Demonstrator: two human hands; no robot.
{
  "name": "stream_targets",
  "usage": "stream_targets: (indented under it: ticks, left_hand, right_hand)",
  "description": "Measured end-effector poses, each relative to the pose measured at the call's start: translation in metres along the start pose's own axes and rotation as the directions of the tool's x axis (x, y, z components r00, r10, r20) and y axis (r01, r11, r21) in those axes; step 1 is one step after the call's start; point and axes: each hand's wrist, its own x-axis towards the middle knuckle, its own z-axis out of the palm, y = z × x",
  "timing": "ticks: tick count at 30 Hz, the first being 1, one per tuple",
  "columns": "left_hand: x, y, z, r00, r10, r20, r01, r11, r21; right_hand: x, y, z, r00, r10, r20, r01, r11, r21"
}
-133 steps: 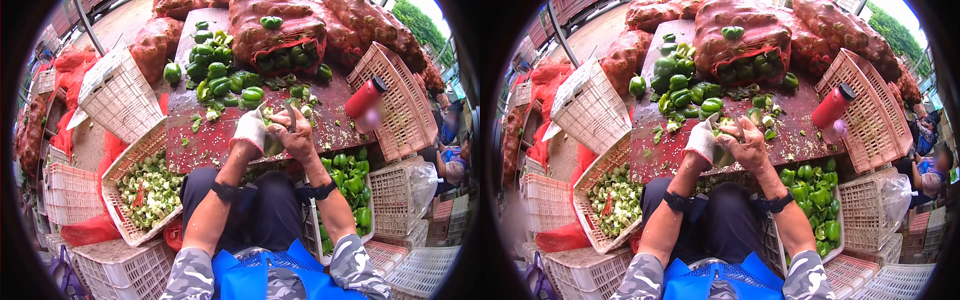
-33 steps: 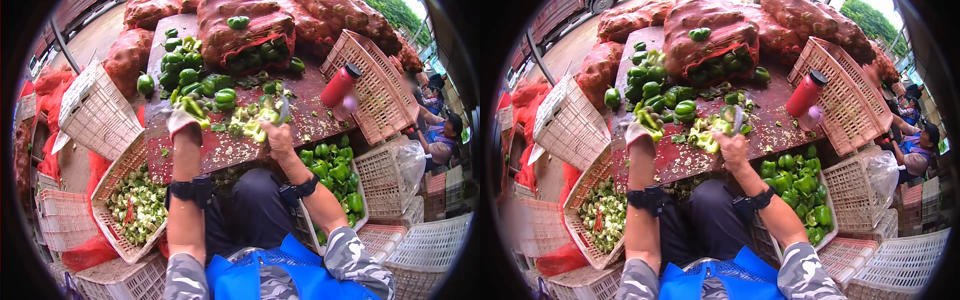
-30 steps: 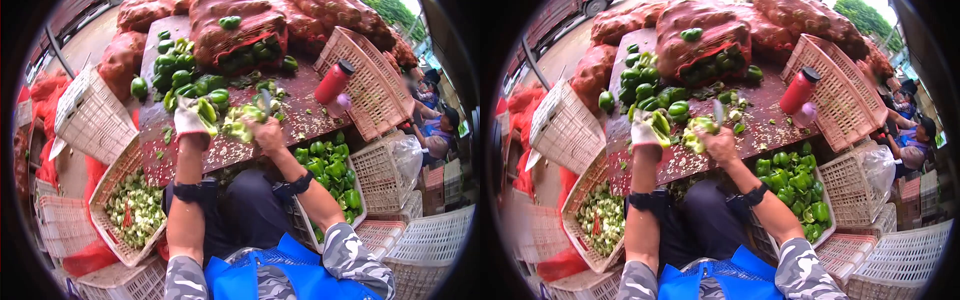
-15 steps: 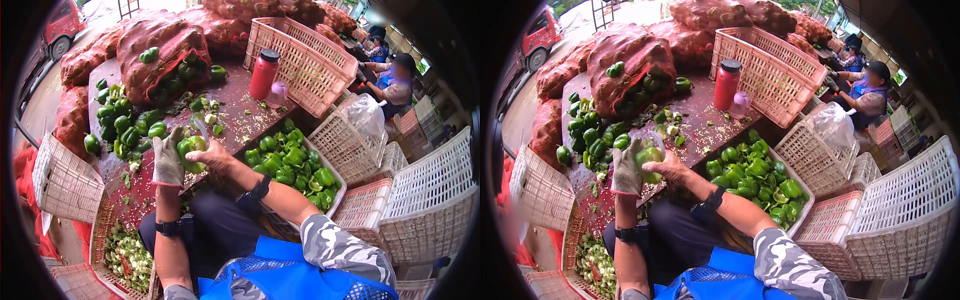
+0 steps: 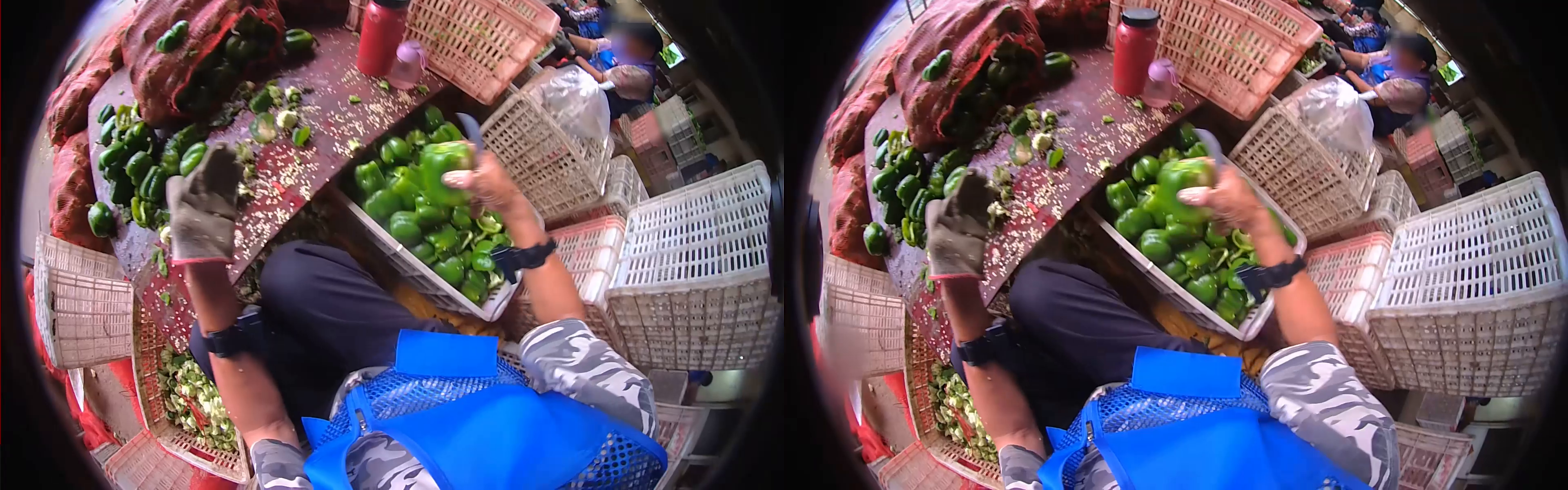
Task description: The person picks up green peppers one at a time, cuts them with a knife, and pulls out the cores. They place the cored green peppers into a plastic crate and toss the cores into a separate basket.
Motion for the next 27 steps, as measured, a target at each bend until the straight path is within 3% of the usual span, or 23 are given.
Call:
stream_targets:
  ticks: [1,2,3,4,5,6,7,8,10,13,16,17,18,20,21,22,23,24,26,27]
  left_hand:
    - [0.003,0.008,-0.010,1.000,0.002,-0.025,-0.003,0.999,-0.053]
    - [0.005,0.016,-0.034,0.997,0.008,0.076,-0.002,0.997,-0.078]
    - [-0.001,0.015,-0.026,0.995,0.042,0.092,-0.048,0.997,0.067]
    - [-0.002,0.019,-0.021,0.972,-0.016,0.236,0.023,0.999,-0.030]
    - [-0.003,0.023,-0.017,0.924,-0.073,0.375,0.120,0.988,-0.102]
    - [-0.002,0.021,-0.017,0.922,-0.094,0.375,0.139,0.986,-0.096]
    - [-0.002,0.019,-0.016,0.920,-0.115,0.375,0.159,0.983,-0.087]
    - [-0.002,0.018,-0.016,0.918,-0.133,0.374,0.174,0.982,-0.078]
    - [-0.001,0.015,-0.020,0.930,-0.162,0.330,0.201,0.976,-0.087]
    - [-0.005,0.016,-0.020,0.937,-0.173,0.303,0.202,0.977,-0.068]
    - [-0.008,0.024,-0.025,0.939,-0.142,0.315,0.159,0.987,-0.031]
    - [-0.004,0.028,-0.036,0.925,-0.127,0.358,0.141,0.990,-0.014]
    - [0.001,0.032,-0.052,0.913,-0.105,0.394,0.111,0.994,0.009]
    - [-0.008,0.043,-0.065,0.976,0.029,0.216,-0.073,0.976,0.203]
    - [-0.015,0.049,-0.049,0.933,0.014,0.359,-0.019,1.000,0.011]
    - [-0.017,0.061,-0.051,0.978,-0.023,0.206,0.053,0.989,-0.140]
    - [-0.022,0.071,-0.049,0.999,0.016,0.044,-0.011,0.996,-0.091]
    - [-0.029,0.078,-0.051,0.998,0.065,0.021,-0.062,0.991,-0.120]
    - [-0.035,0.098,-0.063,0.991,0.110,0.077,-0.106,0.993,-0.061]
    - [-0.036,0.104,-0.068,0.990,0.141,-0.012,-0.142,0.988,-0.065]
  right_hand:
    - [-0.015,0.006,-0.032,0.999,-0.016,-0.034,0.010,0.985,-0.170]
    - [-0.033,0.004,-0.052,0.996,0.036,-0.083,-0.058,0.956,-0.287]
    - [-0.048,0.016,-0.076,0.991,0.062,-0.120,-0.107,0.899,-0.426]
    - [-0.058,0.031,-0.093,0.984,0.080,-0.157,-0.155,0.819,-0.552]
    - [-0.067,0.036,-0.094,0.967,0.148,-0.208,-0.242,0.788,-0.566]
    - [-0.077,0.041,-0.094,0.942,0.211,-0.260,-0.327,0.751,-0.574]
    - [-0.081,0.049,-0.091,0.929,0.178,-0.323,-0.360,0.631,-0.687]
    - [-0.083,0.066,-0.097,0.958,0.068,-0.279,-0.259,0.628,-0.734]
    - [-0.087,0.080,-0.098,0.912,0.080,-0.402,-0.396,0.426,-0.814]
    - [-0.091,0.087,-0.095,0.887,0.191,-0.421,-0.458,0.496,-0.738]
    - [-0.098,0.127,-0.094,0.956,-0.119,-0.267,-0.230,0.256,-0.939]
    - [-0.101,0.135,-0.094,0.939,-0.168,-0.300,-0.241,0.299,-0.923]
    - [-0.103,0.131,-0.089,0.952,-0.160,-0.261,-0.225,0.217,-0.950]
    - [-0.095,0.145,-0.087,0.959,-0.125,-0.255,-0.229,0.193,-0.954]
    - [-0.092,0.150,-0.086,0.957,-0.119,-0.266,-0.235,0.225,-0.946]
    - [-0.092,0.148,-0.080,0.949,-0.153,-0.275,-0.235,0.236,-0.943]
    - [-0.091,0.166,-0.091,0.941,-0.208,-0.267,-0.208,0.267,-0.941]
    - [-0.091,0.176,-0.095,0.935,-0.286,-0.210,-0.130,0.275,-0.953]
    - [-0.087,0.173,-0.081,0.924,-0.183,-0.337,-0.280,0.278,-0.919]
    - [-0.081,0.177,-0.079,0.916,-0.181,-0.358,-0.304,0.269,-0.914]
